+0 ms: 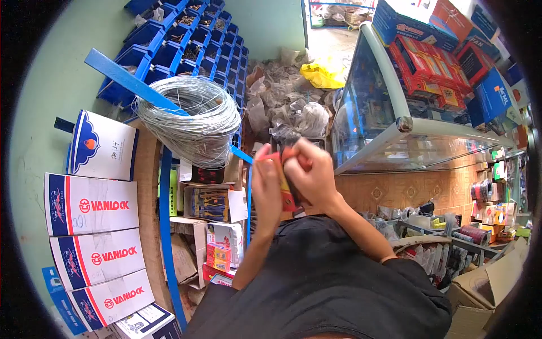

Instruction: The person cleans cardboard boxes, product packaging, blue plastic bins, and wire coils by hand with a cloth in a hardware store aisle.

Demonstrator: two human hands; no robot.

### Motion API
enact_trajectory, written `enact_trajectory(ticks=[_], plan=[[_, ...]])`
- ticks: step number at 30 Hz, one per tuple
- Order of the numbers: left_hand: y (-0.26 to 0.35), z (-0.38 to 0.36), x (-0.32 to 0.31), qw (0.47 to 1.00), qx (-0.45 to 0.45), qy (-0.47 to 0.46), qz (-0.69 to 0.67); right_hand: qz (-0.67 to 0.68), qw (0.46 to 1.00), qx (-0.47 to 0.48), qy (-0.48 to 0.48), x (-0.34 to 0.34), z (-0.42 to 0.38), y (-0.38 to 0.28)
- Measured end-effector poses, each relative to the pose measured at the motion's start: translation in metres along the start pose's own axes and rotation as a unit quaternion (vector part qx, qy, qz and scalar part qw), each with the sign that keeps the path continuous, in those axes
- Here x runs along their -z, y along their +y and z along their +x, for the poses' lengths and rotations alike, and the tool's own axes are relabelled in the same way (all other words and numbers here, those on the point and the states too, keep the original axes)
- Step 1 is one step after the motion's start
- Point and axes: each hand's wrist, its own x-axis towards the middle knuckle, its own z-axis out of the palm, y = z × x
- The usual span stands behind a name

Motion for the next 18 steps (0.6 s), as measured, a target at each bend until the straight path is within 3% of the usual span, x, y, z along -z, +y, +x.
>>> enact_trajectory(ticks=[2,3,7,9,14,16,18], plan=[[-0.004,-0.015,-0.007,0.998,0.027,-0.056,-0.003,-0.001,0.996,-0.016,0.085,0.001,0.021,-0.008],[0.003,-0.012,-0.008,0.999,-0.009,-0.050,0.016,-0.024,0.995,0.000,0.097,0.001,0.020,-0.007],[0.004,0.014,0.005,0.999,0.046,0.015,-0.024,-0.073,0.995,0.053,0.040,-0.008,-0.025,-0.001],[-0.001,0.008,0.003,1.000,0.014,0.025,0.001,-0.056,0.996,0.060,0.032,-0.007,-0.022,-0.002],[0.005,-0.013,-0.016,1.000,-0.027,-0.007,0.010,-0.039,0.992,0.048,0.110,0.004,0.000,-0.012],[0.007,0.000,-0.008,0.999,0.037,0.019,-0.022,-0.045,0.995,0.060,0.065,0.002,-0.021,-0.011],[0.003,0.011,-0.005,0.995,0.039,0.041,-0.086,-0.029,0.999,0.040,0.010,0.009,-0.038,-0.006]])
